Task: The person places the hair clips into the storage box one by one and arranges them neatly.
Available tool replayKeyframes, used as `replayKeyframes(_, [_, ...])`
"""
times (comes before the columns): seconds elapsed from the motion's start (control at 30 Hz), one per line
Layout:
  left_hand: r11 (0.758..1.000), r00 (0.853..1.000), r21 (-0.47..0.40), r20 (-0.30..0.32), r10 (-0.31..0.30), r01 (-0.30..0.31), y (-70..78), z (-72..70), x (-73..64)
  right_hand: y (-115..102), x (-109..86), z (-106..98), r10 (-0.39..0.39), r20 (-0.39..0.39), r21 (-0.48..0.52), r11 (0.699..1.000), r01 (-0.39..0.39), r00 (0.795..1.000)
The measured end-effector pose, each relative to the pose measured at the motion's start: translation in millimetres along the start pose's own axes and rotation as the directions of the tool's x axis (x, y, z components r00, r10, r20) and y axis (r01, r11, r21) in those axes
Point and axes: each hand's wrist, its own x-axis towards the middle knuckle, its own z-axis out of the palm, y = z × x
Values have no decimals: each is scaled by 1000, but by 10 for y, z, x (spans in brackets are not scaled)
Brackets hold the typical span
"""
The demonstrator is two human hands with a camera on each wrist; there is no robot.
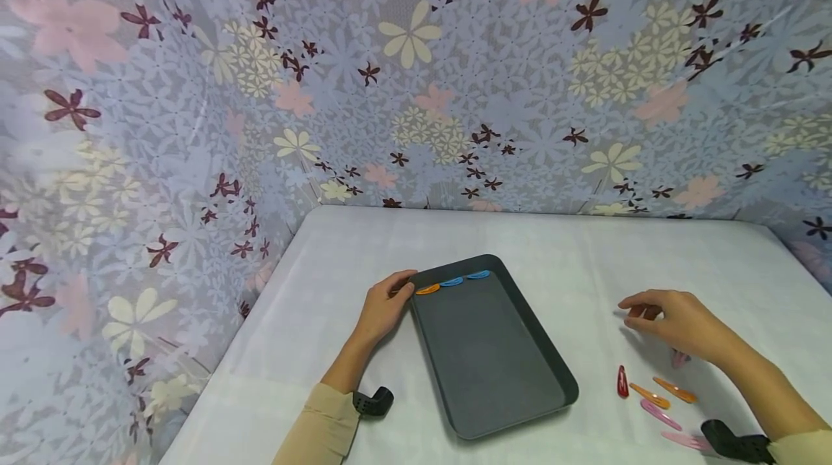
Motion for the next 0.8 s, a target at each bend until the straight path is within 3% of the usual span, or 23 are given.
replayKeyframes(0.43, [999,999,-11,-26,34,-34,2,105,-92,397,-163,-6,15,-24,-33,999,-16,1000])
replayKeyframes(0.8, [999,998,-8,-54,30,-31,30,178,-158,594,-202,-42,31,-41,-57,998,-33,999])
